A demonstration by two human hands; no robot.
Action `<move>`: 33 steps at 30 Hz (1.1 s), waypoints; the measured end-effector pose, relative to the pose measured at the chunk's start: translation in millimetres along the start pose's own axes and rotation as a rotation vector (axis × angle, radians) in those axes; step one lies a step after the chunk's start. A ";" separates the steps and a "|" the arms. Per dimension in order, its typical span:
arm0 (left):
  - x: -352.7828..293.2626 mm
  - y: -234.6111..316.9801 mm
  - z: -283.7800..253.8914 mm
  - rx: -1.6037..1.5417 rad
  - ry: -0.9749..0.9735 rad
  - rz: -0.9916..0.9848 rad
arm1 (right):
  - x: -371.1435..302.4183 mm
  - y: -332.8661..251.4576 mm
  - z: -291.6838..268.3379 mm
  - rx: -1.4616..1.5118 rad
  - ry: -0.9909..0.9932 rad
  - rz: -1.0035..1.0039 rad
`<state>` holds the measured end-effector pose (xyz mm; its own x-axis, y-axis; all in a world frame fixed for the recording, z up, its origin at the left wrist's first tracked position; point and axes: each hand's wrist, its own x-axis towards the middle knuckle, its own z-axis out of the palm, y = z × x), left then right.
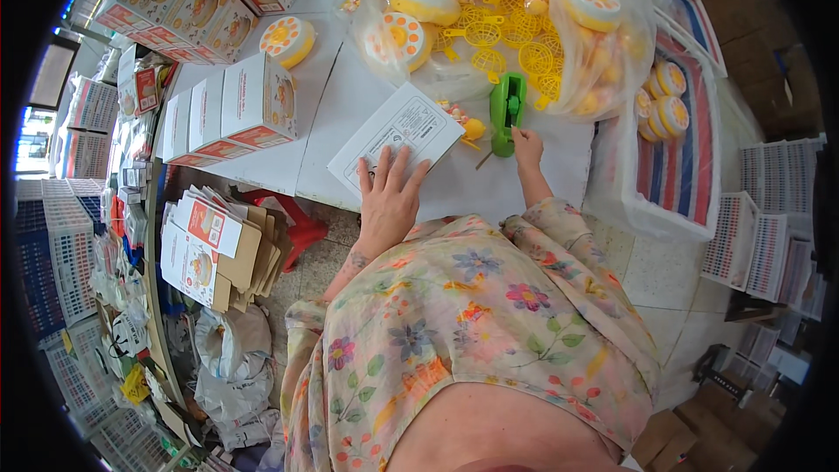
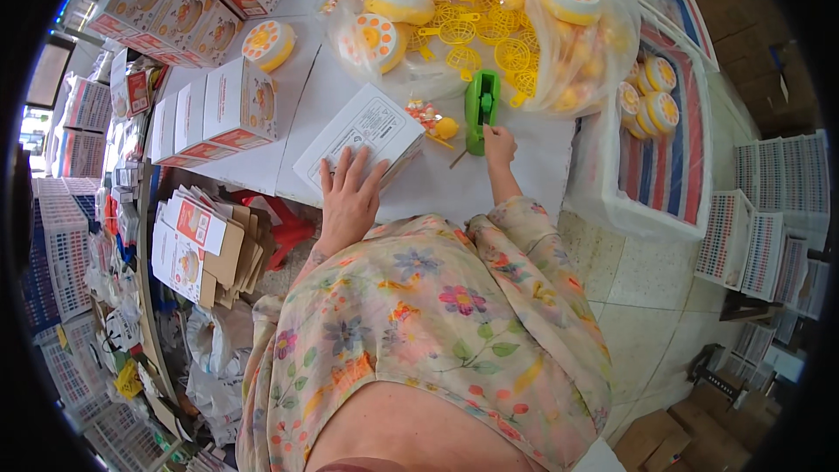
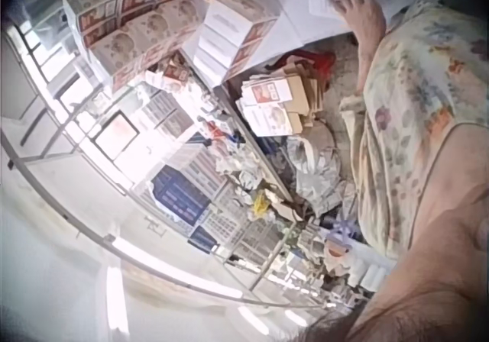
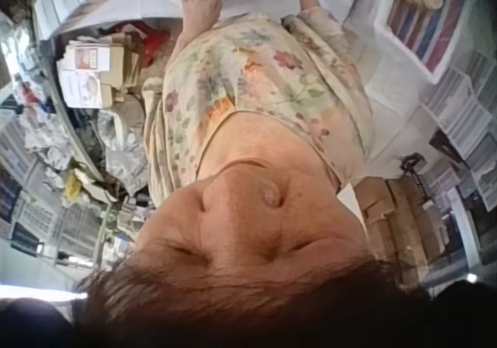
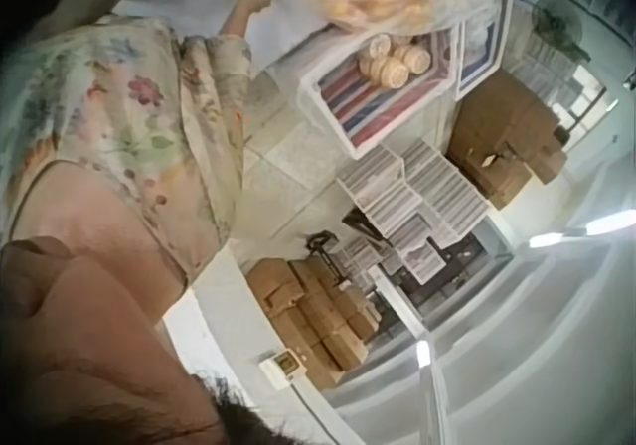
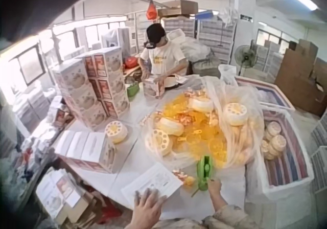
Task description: Packing yellow plastic toys into small cardboard boxes.
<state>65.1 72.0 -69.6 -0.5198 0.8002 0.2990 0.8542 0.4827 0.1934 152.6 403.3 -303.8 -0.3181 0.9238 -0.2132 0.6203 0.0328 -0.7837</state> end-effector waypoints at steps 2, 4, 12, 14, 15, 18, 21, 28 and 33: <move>3.3 1.1 0.2 0.002 -0.005 0.011 | -0.6 10.1 0.5 0.094 0.017 0.007; 4.7 1.3 0.0 0.012 -0.008 0.011 | -19.1 24.5 1.3 0.156 0.106 -0.116; 1.3 -1.8 4.4 0.029 0.009 -0.013 | -71.1 11.8 -11.2 1.033 -0.309 0.686; 2.5 -0.8 5.0 0.025 0.014 0.000 | -72.6 12.8 -9.1 1.080 -0.355 0.750; 2.9 -0.1 5.2 0.021 0.020 0.009 | -76.4 14.6 -8.8 1.006 -0.439 0.710; 0.8 -2.6 9.9 0.027 0.032 0.004 | -100.4 -14.0 -9.2 0.839 -0.629 0.626; -3.9 -3.7 14.1 0.026 0.037 -0.007 | -137.0 -70.2 -27.2 1.079 -0.901 0.178; -1.9 -2.9 7.7 0.058 0.007 0.012 | -180.4 -141.3 -29.9 0.785 -1.050 -0.041; -3.1 -2.5 5.4 0.120 -0.038 0.038 | -184.9 -143.2 -19.3 0.760 -1.001 -0.021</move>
<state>64.6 70.2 -76.1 -0.4884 0.8303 0.2684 0.8695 0.4892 0.0685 136.4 235.2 -140.9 -0.9328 0.2213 -0.2844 0.1452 -0.4917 -0.8586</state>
